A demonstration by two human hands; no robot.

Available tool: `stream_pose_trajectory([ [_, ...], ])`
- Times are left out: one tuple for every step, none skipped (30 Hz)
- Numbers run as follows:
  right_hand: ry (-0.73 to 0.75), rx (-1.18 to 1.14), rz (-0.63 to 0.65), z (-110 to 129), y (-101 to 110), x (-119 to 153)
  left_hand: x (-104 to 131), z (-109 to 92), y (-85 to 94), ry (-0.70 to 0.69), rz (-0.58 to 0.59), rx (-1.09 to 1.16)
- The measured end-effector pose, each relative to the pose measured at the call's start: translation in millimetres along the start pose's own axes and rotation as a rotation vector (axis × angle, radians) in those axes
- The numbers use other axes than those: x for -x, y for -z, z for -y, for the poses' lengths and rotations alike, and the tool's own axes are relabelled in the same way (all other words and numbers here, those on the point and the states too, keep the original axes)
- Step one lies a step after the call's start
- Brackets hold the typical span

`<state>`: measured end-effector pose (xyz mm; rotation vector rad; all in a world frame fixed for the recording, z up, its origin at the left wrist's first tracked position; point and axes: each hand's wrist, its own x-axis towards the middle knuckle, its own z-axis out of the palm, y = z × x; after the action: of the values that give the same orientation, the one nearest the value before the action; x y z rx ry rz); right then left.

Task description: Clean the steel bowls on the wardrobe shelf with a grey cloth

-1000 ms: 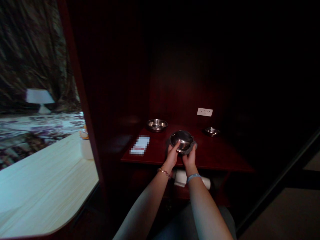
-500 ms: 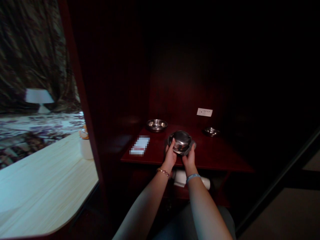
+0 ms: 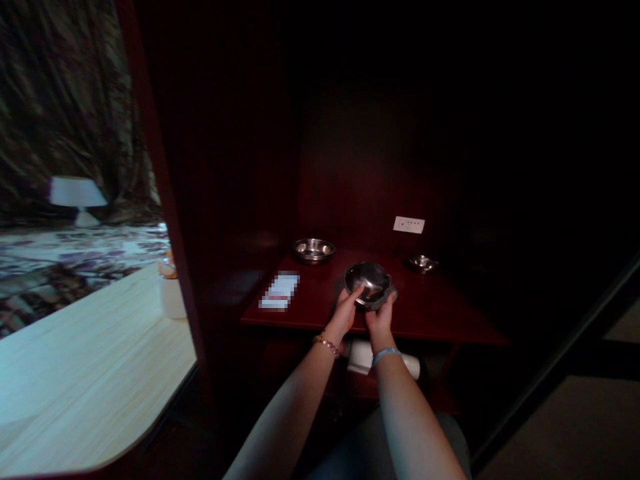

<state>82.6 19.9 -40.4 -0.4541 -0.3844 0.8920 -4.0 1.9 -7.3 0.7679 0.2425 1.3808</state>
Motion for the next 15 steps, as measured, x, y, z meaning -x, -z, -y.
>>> stream_pose_trajectory([
  [0.014,0.001,-0.001,0.0,0.7,-0.5,0.2,0.8,0.0,0.003,-0.001,-0.019],
  [0.024,0.001,-0.001,0.0,1.0,-0.7,0.2,1.6,0.2,0.004,-0.005,-0.034],
  [0.027,0.0,-0.005,0.0,1.1,-0.8,0.2,2.2,0.4,0.005,-0.01,-0.045],
  [0.023,-0.004,-0.011,0.2,0.9,-0.6,0.2,2.8,0.8,0.008,-0.014,-0.055],
  [0.015,-0.01,-0.019,0.4,0.4,-0.3,0.3,3.3,1.1,0.009,-0.019,-0.063],
  [0.005,-0.015,-0.026,0.6,-0.3,0.1,0.4,3.6,1.4,0.01,-0.024,-0.071],
  [-0.005,-0.017,-0.03,0.8,-1.0,0.5,0.5,3.8,1.6,0.009,-0.03,-0.075],
  [-0.011,-0.013,-0.028,0.9,-1.7,1.0,0.7,3.8,1.7,0.006,-0.037,-0.077],
  [-0.01,-0.003,-0.021,0.9,-2.4,1.3,1.0,3.6,1.6,0.0,-0.045,-0.075],
  [-0.004,0.011,-0.009,0.7,-2.9,1.7,1.1,3.3,1.4,-0.007,-0.054,-0.068],
  [0.004,0.027,0.008,0.4,-3.4,2.0,1.3,2.8,1.1,-0.014,-0.061,-0.056],
  [0.012,0.044,0.024,0.0,-3.8,2.3,1.3,2.2,0.7,-0.022,-0.07,-0.038],
  [0.019,0.058,0.038,-0.3,-4.2,2.6,1.2,1.4,0.3,-0.027,-0.077,-0.018],
  [0.022,0.068,0.049,-0.6,-4.7,3.1,1.0,0.7,-0.2,-0.028,-0.082,0.004],
  [0.023,0.073,0.053,-0.8,-5.2,3.6,0.8,0.0,-0.7,-0.025,-0.086,0.025],
])
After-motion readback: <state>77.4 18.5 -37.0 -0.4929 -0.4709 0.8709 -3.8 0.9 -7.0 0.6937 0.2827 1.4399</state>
